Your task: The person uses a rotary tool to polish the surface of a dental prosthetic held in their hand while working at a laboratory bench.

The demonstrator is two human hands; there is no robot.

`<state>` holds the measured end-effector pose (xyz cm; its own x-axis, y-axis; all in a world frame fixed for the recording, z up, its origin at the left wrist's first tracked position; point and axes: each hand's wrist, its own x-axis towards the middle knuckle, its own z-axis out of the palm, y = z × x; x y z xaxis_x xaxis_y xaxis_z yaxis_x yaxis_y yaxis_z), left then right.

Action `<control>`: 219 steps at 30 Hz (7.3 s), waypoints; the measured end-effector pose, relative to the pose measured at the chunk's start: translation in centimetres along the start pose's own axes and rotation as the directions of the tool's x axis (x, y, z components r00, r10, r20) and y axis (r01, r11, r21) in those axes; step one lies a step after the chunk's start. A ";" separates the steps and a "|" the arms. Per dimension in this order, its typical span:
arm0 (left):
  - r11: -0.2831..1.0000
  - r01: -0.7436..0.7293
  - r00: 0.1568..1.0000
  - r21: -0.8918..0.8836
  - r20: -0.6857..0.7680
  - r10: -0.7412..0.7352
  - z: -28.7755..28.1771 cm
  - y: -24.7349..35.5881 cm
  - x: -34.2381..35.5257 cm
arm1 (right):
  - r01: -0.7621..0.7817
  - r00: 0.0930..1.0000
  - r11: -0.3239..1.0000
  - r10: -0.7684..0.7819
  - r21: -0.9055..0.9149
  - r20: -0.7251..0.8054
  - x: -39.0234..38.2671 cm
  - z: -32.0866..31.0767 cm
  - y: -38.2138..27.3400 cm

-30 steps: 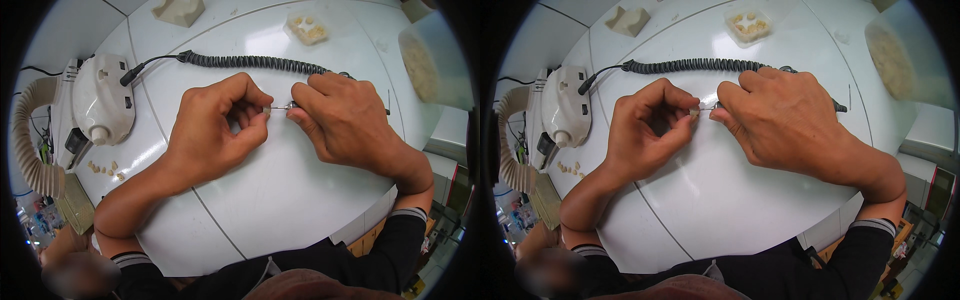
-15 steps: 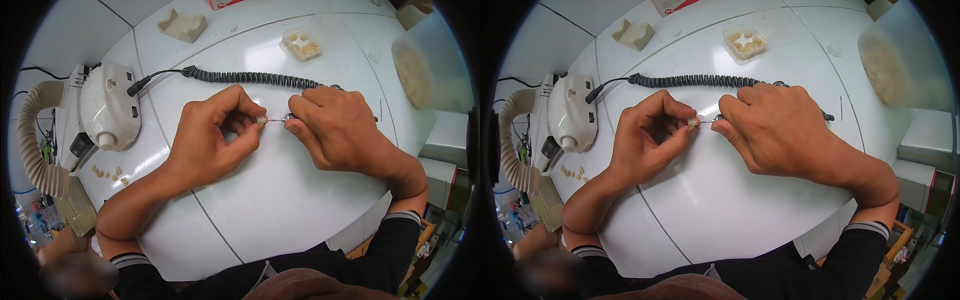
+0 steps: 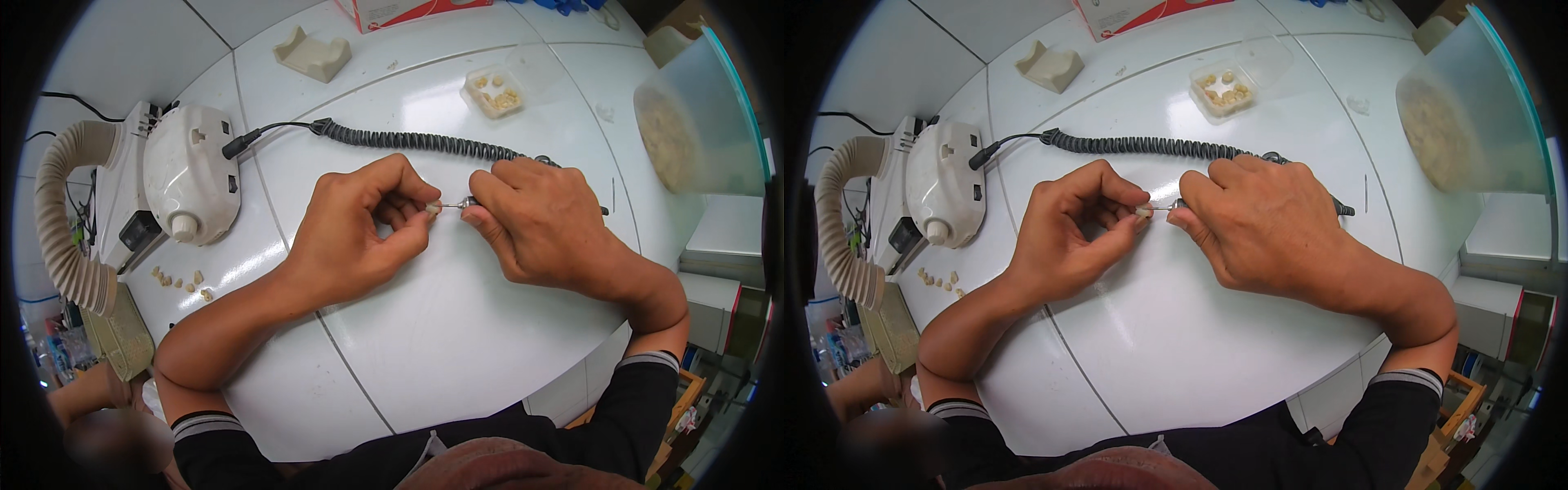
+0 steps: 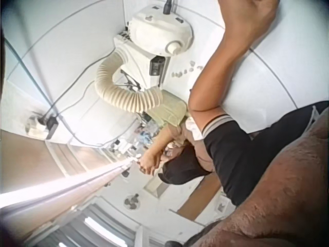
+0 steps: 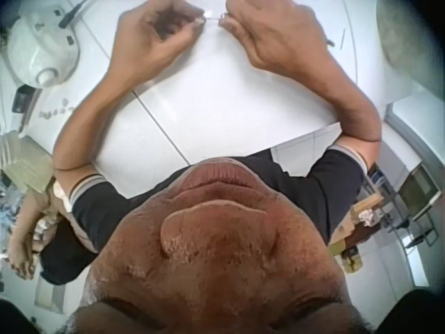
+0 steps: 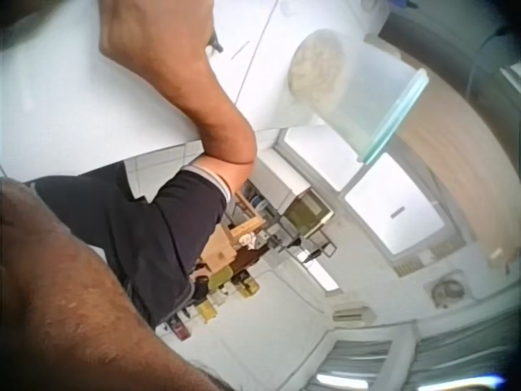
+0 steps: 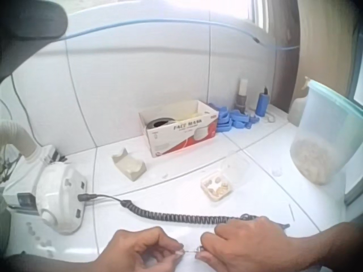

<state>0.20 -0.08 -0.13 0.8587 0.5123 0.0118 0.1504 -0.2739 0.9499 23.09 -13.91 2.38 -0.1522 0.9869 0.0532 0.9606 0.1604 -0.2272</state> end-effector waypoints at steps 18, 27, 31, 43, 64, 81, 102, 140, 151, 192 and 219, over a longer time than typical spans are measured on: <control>0.997 0.041 0.999 0.072 0.010 -0.041 0.2 0.4 0.1 | -0.001 1.000 0.997 0.002 -0.079 0.009 0.2 -0.3 -0.4; 0.994 0.034 0.999 0.103 -0.002 -0.034 0.4 0.7 0.0 | 0.022 1.000 0.996 -0.022 -0.084 -0.001 0.2 -0.3 -0.2; 0.993 0.023 1.000 0.113 -0.004 -0.023 0.5 0.7 0.0 | 0.029 0.999 0.998 -0.031 -0.062 -0.025 0.1 0.0 -0.3; 0.994 0.001 1.000 0.110 -0.002 -0.001 0.4 0.5 0.0 | 0.011 1.000 0.997 -0.010 -0.076 0.014 0.3 -0.4 -0.3; 0.991 -0.045 0.999 0.126 -0.020 0.047 0.5 0.3 -0.1 | 0.018 1.000 0.999 -0.019 -0.032 -0.016 -0.3 -0.5 0.5; 0.996 -0.043 0.999 0.075 -0.029 0.046 0.6 0.4 -0.1 | 0.008 1.000 1.000 -0.008 -0.014 -0.012 -0.6 -0.1 0.7; 0.994 -0.041 0.999 0.102 -0.022 0.043 0.7 0.3 -0.1 | 0.031 0.999 0.997 -0.033 -0.067 -0.025 -0.3 0.2 0.3; 0.981 -0.107 0.994 0.160 0.054 0.099 0.4 0.2 0.2 | 0.026 1.000 0.999 -0.026 -0.047 0.009 0.0 -0.1 0.3; 0.968 -0.159 0.987 0.192 0.034 0.156 0.7 -0.1 0.2 | 0.016 1.000 0.998 -0.016 -0.061 0.001 0.0 0.1 0.1; 0.979 -0.115 0.993 0.168 0.028 0.112 0.6 -0.3 0.2 | 0.060 0.998 0.998 -0.059 -0.033 0.027 0.5 -0.3 0.2; 0.986 -0.066 0.997 0.150 0.053 0.059 0.7 0.0 0.2 | 0.083 0.997 0.994 -0.083 -0.065 0.001 0.5 -0.4 0.4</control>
<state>0.72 -0.55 -0.32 0.8909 0.4514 0.0513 0.1649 -0.4266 0.8893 23.48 -13.41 2.71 -0.2319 0.9702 0.0709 0.9577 0.2404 -0.1583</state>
